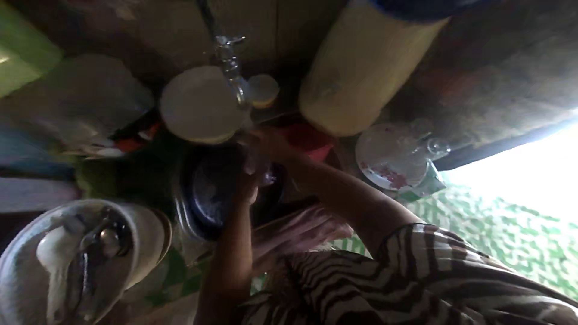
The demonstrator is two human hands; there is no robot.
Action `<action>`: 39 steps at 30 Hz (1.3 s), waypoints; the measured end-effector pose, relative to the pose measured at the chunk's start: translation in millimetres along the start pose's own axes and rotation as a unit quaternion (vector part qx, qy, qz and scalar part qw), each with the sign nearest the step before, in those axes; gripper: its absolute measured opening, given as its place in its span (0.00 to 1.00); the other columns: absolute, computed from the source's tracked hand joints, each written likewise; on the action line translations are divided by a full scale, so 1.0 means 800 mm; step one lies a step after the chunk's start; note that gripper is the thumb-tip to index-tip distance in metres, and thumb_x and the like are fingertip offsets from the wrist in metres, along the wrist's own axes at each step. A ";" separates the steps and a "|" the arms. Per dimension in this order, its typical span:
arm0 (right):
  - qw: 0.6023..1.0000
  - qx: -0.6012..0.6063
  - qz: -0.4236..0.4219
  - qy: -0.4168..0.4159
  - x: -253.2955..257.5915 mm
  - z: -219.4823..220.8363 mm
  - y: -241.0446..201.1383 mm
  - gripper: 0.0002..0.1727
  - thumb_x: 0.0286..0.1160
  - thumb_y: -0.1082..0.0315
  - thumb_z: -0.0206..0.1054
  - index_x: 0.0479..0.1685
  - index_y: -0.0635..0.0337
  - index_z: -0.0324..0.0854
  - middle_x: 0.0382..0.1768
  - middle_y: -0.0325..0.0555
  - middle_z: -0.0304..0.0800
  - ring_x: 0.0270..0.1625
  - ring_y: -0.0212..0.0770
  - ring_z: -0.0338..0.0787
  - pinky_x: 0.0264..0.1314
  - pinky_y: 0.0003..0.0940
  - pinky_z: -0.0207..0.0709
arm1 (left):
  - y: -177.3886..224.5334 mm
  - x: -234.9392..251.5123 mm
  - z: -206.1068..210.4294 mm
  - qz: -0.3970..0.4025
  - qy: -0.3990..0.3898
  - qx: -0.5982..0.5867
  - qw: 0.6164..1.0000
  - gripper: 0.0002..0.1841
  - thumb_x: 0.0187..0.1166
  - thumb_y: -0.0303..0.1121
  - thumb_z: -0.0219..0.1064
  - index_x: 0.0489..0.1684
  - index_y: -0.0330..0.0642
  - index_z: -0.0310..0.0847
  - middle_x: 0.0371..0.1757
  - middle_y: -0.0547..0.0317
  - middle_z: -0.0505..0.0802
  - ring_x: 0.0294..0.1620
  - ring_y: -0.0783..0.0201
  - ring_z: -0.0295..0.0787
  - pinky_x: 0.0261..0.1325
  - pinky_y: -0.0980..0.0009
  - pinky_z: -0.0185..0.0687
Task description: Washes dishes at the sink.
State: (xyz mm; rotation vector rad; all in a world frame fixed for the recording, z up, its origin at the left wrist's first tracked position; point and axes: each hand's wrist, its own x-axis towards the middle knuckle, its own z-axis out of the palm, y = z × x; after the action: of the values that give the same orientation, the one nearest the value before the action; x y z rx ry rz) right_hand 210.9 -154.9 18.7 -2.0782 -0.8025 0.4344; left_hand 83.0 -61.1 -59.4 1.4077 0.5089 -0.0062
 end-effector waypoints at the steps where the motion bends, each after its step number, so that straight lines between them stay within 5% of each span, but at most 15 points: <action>1: 0.999 0.036 -0.015 -0.008 -0.002 -0.006 0.003 0.22 0.85 0.53 0.65 0.60 0.65 0.88 0.55 0.59 0.92 0.61 0.53 0.90 0.71 0.54 0.79 | 0.001 -0.005 -0.003 -0.006 -0.022 -0.050 0.999 0.27 0.86 0.32 0.61 0.85 0.51 0.63 0.59 0.52 0.90 0.45 0.59 0.92 0.43 0.61 0.92; 3: 0.991 0.134 -0.003 -0.020 -0.001 -0.010 0.011 0.20 0.85 0.58 0.66 0.61 0.66 0.86 0.54 0.57 0.92 0.57 0.45 0.90 0.67 0.44 0.80 | 0.003 -0.010 -0.011 -0.036 -0.071 -0.156 0.985 0.18 0.93 0.35 0.42 0.75 0.52 0.70 0.53 0.58 0.92 0.41 0.65 0.92 0.36 0.70 0.89; 6: 0.967 0.251 0.010 -0.041 0.009 0.001 0.027 0.19 0.85 0.61 0.66 0.62 0.69 0.82 0.47 0.51 0.90 0.46 0.33 0.86 0.55 0.32 0.82 | 0.013 -0.010 -0.012 -0.098 -0.060 -0.234 0.965 0.33 0.93 0.55 0.23 0.70 0.53 0.75 0.47 0.56 0.93 0.33 0.63 0.91 0.28 0.71 0.86; 8: 0.972 0.224 0.035 -0.055 0.010 0.002 0.029 0.22 0.83 0.59 0.69 0.68 0.66 0.81 0.52 0.52 0.91 0.50 0.35 0.89 0.59 0.33 0.83 | 0.014 -0.004 -0.011 -0.132 -0.027 -0.191 0.972 0.46 0.82 0.72 0.16 0.72 0.55 0.75 0.48 0.54 0.94 0.36 0.59 0.93 0.28 0.67 0.87; 10: 0.985 0.130 0.093 -0.062 0.006 -0.009 0.011 0.23 0.82 0.55 0.70 0.67 0.62 0.84 0.58 0.55 0.91 0.59 0.45 0.90 0.68 0.46 0.81 | 0.008 0.001 -0.010 -0.138 0.024 -0.188 0.972 0.44 0.84 0.73 0.24 0.77 0.53 0.73 0.58 0.52 0.91 0.49 0.55 0.91 0.44 0.59 0.89; 13: 0.988 0.020 0.150 -0.025 0.007 -0.009 -0.010 0.21 0.88 0.56 0.62 0.69 0.62 0.83 0.61 0.61 0.89 0.64 0.57 0.88 0.71 0.60 0.77 | -0.007 0.012 0.002 -0.033 0.143 -0.278 0.949 0.26 0.94 0.50 0.48 0.83 0.45 0.67 0.73 0.47 0.84 0.67 0.50 0.85 0.66 0.50 0.85; 15: 0.982 0.034 0.182 -0.020 0.002 -0.002 -0.024 0.22 0.92 0.59 0.55 0.74 0.62 0.77 0.59 0.59 0.89 0.60 0.54 0.90 0.67 0.54 0.81 | 0.002 0.018 0.014 -0.004 0.214 -0.295 0.931 0.23 0.94 0.42 0.53 0.84 0.46 0.64 0.75 0.44 0.80 0.68 0.47 0.84 0.64 0.47 0.86; 18: 0.990 0.004 0.116 -0.079 -0.014 0.006 -0.025 0.23 0.93 0.56 0.53 0.74 0.61 0.78 0.61 0.59 0.90 0.64 0.55 0.90 0.70 0.58 0.79 | 0.013 0.029 0.010 -0.047 0.290 -0.306 0.906 0.27 0.93 0.53 0.50 0.79 0.43 0.70 0.67 0.43 0.86 0.59 0.49 0.88 0.57 0.50 0.88; 20: 0.988 -0.062 -0.026 -0.136 -0.029 0.005 -0.013 0.18 0.92 0.60 0.55 0.65 0.60 0.84 0.60 0.57 0.90 0.64 0.54 0.89 0.70 0.57 0.79 | 0.015 0.030 -0.014 -0.088 0.277 -0.319 0.902 0.30 0.92 0.57 0.50 0.77 0.42 0.73 0.66 0.43 0.86 0.61 0.49 0.85 0.60 0.50 0.85; 23: 0.958 -0.163 -0.130 -0.196 -0.038 -0.028 -0.007 0.18 0.90 0.60 0.58 0.66 0.59 0.86 0.69 0.56 0.86 0.75 0.53 0.82 0.82 0.51 0.71 | 0.017 0.029 -0.046 -0.160 0.171 -0.260 0.937 0.23 0.89 0.55 0.54 0.64 0.47 0.79 0.50 0.52 0.90 0.44 0.57 0.89 0.43 0.62 0.87; 27: 0.995 -0.014 -0.058 -0.085 -0.020 -0.033 0.016 0.21 0.83 0.59 0.68 0.67 0.63 0.84 0.65 0.55 0.88 0.69 0.45 0.86 0.76 0.43 0.77 | 0.025 0.031 -0.023 -0.198 0.178 -0.237 0.934 0.23 0.87 0.52 0.57 0.70 0.47 0.75 0.59 0.49 0.88 0.53 0.55 0.88 0.52 0.59 0.87; 31: 0.978 0.207 0.004 -0.021 0.006 0.003 0.028 0.44 0.65 0.63 0.83 0.83 0.65 0.67 0.69 0.63 0.83 0.67 0.49 0.86 0.72 0.45 0.82 | 0.009 0.030 -0.010 -0.101 0.133 -0.276 0.947 0.20 0.90 0.44 0.55 0.72 0.44 0.74 0.65 0.50 0.88 0.65 0.54 0.87 0.66 0.55 0.85; 34: 0.989 0.129 0.046 -0.062 -0.003 0.000 0.003 0.43 0.63 0.63 0.84 0.82 0.63 0.69 0.66 0.61 0.85 0.66 0.51 0.87 0.70 0.51 0.81 | -0.001 0.026 -0.020 -0.094 0.155 -0.245 0.952 0.20 0.91 0.42 0.56 0.73 0.42 0.73 0.67 0.50 0.87 0.66 0.53 0.86 0.68 0.52 0.85; 37: 0.995 -0.056 0.065 -0.043 -0.010 0.004 -0.013 0.47 0.61 0.57 0.83 0.85 0.61 0.68 0.79 0.60 0.74 0.80 0.57 0.76 0.78 0.57 0.74 | -0.002 0.020 -0.029 -0.173 0.205 -0.173 0.948 0.21 0.88 0.42 0.60 0.75 0.44 0.74 0.72 0.51 0.84 0.71 0.55 0.83 0.69 0.54 0.80; 39: 0.998 -0.039 0.056 -0.016 -0.007 0.012 -0.006 0.49 0.56 0.60 0.85 0.85 0.62 0.68 0.81 0.61 0.72 0.82 0.58 0.73 0.81 0.57 0.72 | -0.004 0.017 -0.037 -0.193 0.220 -0.152 0.944 0.23 0.87 0.42 0.60 0.76 0.43 0.72 0.74 0.49 0.82 0.70 0.54 0.82 0.68 0.54 0.81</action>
State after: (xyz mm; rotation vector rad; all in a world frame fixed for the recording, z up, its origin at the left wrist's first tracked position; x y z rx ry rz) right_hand 199.6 -150.6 16.7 -2.2005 -0.7333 0.5060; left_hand 84.4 -30.0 -69.4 0.9851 1.1059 0.0695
